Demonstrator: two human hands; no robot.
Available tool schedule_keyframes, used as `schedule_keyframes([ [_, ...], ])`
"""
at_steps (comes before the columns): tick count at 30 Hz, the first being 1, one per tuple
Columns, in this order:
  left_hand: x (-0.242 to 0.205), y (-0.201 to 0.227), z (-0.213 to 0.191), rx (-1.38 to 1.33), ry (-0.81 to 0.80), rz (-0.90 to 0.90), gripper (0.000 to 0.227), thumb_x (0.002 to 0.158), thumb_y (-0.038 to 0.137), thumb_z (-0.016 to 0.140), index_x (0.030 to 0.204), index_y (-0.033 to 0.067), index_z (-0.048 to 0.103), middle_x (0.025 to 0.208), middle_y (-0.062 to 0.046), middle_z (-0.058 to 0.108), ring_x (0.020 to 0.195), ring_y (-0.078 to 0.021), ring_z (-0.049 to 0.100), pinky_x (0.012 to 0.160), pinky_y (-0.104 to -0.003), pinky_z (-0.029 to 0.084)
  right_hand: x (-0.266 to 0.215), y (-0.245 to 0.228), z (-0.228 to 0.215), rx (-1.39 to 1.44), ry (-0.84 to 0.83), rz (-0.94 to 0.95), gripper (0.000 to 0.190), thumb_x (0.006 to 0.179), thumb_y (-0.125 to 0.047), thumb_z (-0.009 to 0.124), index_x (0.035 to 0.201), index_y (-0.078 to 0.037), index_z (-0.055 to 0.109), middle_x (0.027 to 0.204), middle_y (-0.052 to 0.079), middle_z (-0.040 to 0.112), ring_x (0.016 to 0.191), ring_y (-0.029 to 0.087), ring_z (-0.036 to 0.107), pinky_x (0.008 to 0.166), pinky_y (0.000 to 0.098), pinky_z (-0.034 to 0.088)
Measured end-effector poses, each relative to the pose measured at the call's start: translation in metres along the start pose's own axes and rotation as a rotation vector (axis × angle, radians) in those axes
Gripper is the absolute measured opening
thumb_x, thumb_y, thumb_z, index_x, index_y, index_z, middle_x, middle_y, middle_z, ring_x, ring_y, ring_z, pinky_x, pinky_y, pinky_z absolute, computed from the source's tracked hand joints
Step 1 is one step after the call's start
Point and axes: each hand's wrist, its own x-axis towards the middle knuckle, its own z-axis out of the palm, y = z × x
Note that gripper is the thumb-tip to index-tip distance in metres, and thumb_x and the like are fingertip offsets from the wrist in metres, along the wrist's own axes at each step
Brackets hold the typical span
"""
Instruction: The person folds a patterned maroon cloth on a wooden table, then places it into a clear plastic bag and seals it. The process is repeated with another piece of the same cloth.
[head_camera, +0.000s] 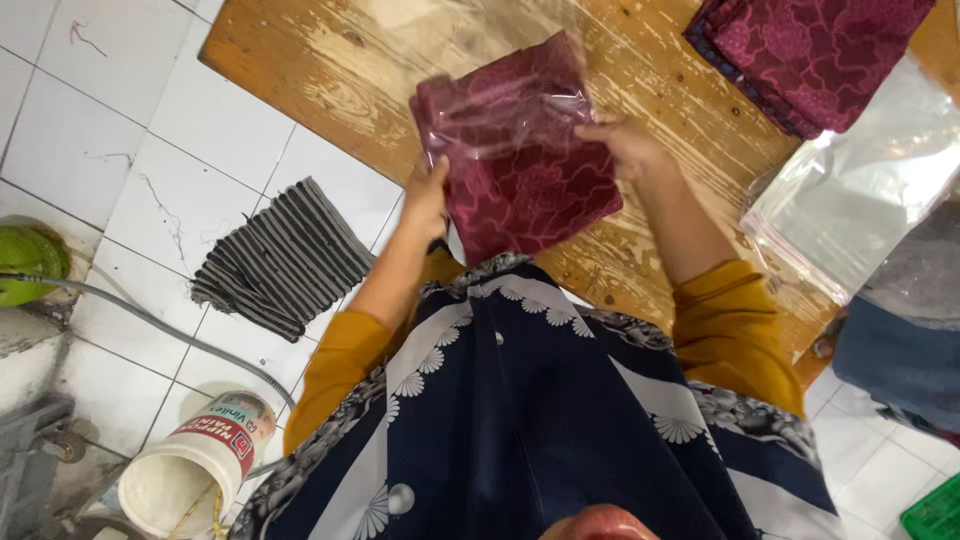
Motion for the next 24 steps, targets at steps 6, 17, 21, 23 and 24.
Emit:
schedule_keyframes([
  [6,-0.033,0.077,0.020,-0.280,-0.244,-0.418,0.039,0.103,0.027,0.053,0.133,0.0009,0.054,0.132,-0.023,0.066,0.119,-0.0357,0.069,0.105,-0.051,0.054,-0.086,-0.025,-0.024,0.031,-0.134,0.052,0.041,0.110,-0.017,0.056,0.136,0.014,0.056,0.119,0.027,0.071,0.100,0.030,0.078,0.084,0.0364,0.062],
  [17,-0.119,0.093,0.058,-0.147,-0.415,-0.640,0.042,0.104,0.034,0.052,0.132,0.0034,0.061,0.122,-0.018,0.073,0.112,-0.0314,0.071,0.104,-0.047,0.055,-0.218,0.026,-0.039,0.098,-0.200,0.067,0.049,0.107,-0.038,0.041,0.147,-0.013,0.049,0.143,0.013,0.060,0.117,0.028,0.063,0.096,0.0509,0.054],
  [21,-0.101,0.122,0.076,-0.049,-0.574,-0.533,0.048,0.105,0.039,0.049,0.131,0.0004,0.059,0.117,-0.021,0.073,0.107,-0.0327,0.074,0.098,-0.046,0.058,-0.234,0.001,-0.047,0.335,-0.030,-0.048,0.048,0.110,-0.026,0.055,0.145,0.006,0.048,0.134,0.026,0.059,0.124,0.042,0.055,0.104,0.0525,0.049],
  [23,-0.089,0.108,0.075,0.052,-0.431,-0.590,0.045,0.106,0.037,0.048,0.131,0.0009,0.060,0.117,-0.020,0.073,0.108,-0.0315,0.073,0.098,-0.045,0.058,-0.225,0.015,-0.055,0.384,-0.066,0.024,0.042,0.105,-0.023,0.055,0.138,0.003,0.053,0.130,0.024,0.064,0.118,0.037,0.062,0.099,0.0482,0.052],
  [24,-0.083,0.093,0.071,0.051,-0.415,-0.617,0.044,0.106,0.036,0.047,0.130,0.0012,0.060,0.117,-0.019,0.073,0.108,-0.0309,0.073,0.098,-0.044,0.058,-0.213,0.029,-0.058,0.405,-0.087,0.060,0.040,0.102,-0.022,0.055,0.134,0.002,0.055,0.127,0.022,0.066,0.115,0.035,0.065,0.097,0.0460,0.054],
])
